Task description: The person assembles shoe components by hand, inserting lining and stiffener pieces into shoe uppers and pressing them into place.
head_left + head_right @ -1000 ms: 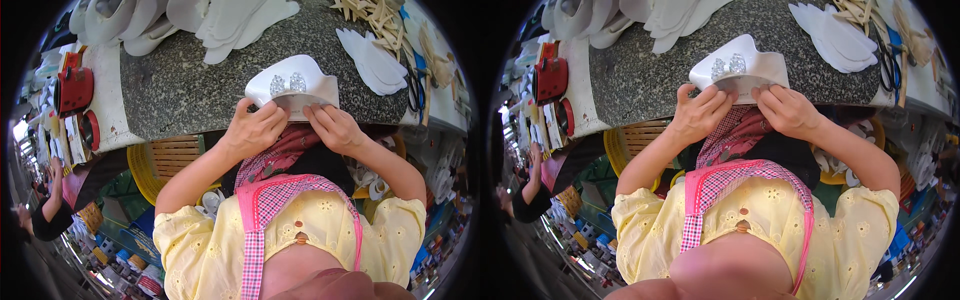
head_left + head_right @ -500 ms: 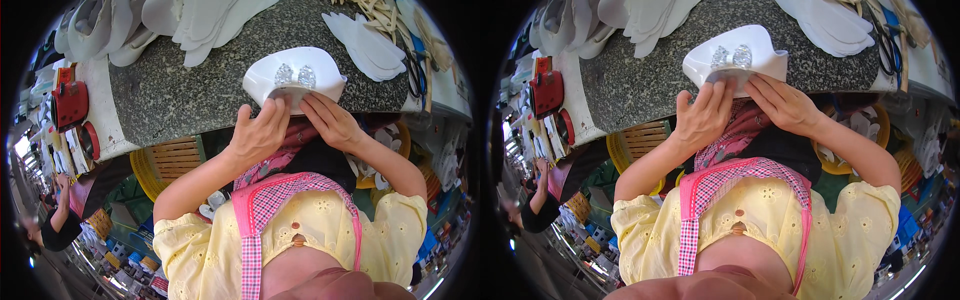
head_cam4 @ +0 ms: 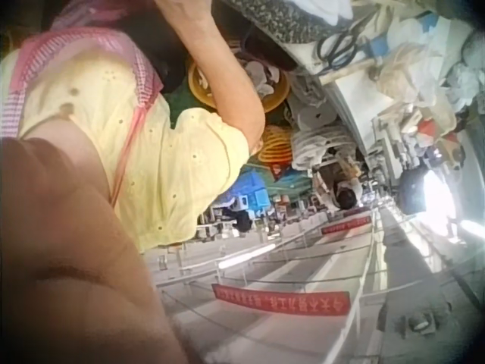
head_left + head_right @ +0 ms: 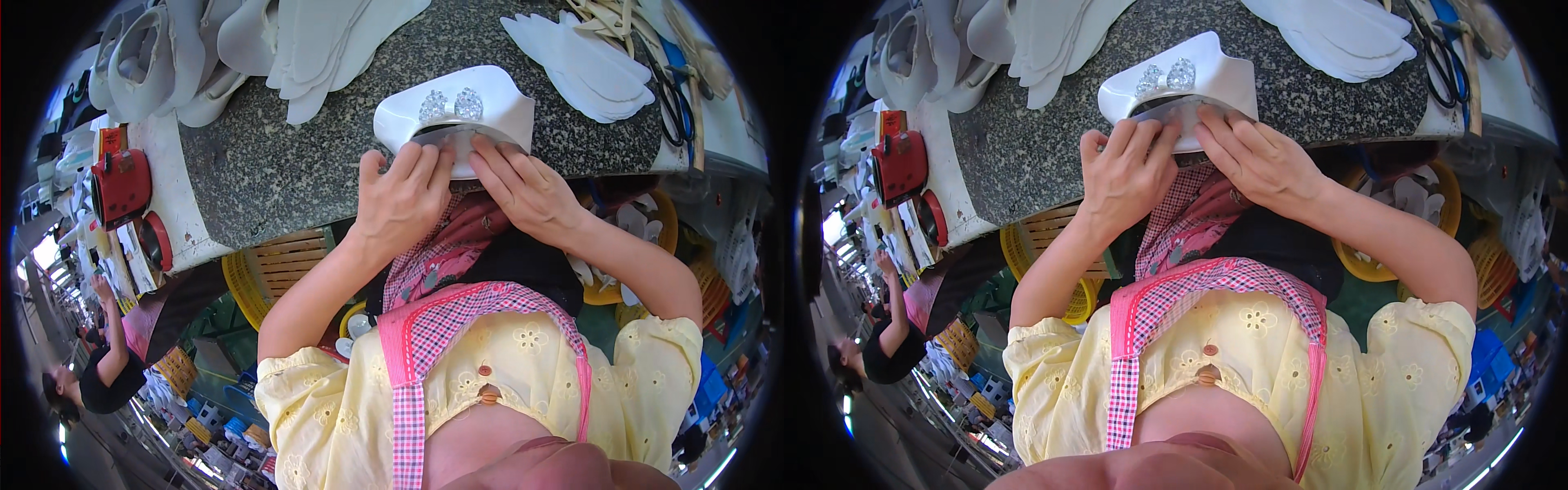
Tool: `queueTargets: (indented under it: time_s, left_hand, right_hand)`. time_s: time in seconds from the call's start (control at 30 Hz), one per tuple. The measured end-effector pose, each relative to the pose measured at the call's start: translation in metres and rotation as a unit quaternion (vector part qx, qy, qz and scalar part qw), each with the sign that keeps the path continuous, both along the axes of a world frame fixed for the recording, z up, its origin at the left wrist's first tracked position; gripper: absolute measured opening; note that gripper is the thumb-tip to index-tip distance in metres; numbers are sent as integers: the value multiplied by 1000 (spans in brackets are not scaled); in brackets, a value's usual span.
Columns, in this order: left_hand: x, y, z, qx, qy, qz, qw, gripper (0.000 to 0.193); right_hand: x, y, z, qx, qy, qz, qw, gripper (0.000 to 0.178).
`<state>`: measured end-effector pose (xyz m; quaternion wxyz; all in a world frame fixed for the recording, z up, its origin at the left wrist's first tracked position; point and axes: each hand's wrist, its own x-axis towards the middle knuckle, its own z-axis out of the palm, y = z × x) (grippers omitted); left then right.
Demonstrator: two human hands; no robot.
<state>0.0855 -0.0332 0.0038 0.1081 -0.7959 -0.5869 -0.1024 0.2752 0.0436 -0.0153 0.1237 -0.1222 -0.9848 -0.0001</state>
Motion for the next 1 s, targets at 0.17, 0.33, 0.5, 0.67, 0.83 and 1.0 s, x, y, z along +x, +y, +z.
queueTargets:
  time_s: [0.17, 0.33, 0.5, 0.67, 0.83, 1.0]
  left_hand:
    - [-2, -7, -10, 73, 21, -20, 997, 29]
    - [5, -8, -1, -4, 58, 43, 997, 33]
    - [-9, -5, -2, -1, 12, 6, 1000, 35]
    - [-13, -13, -12, 60, 12, -39, 997, 34]
    - [-16, -11, -7, 25, 35, -49, 998, 34]
    - [-22, -3, 3, -3, 25, -81, 996, 36]
  right_hand:
    - [0, -2, 2, -5, 0, -3, 1000, 53]
    - [1, 0, 6, 42, -23, 13, 999, 50]
    - [-2, 3, 9, 45, -34, 14, 998, 49]
    - [-4, 2, 11, 61, -26, 16, 998, 49]
    - [-7, 5, 12, 63, -32, 22, 997, 47]
    - [-5, 6, 13, 71, -39, 27, 996, 46]
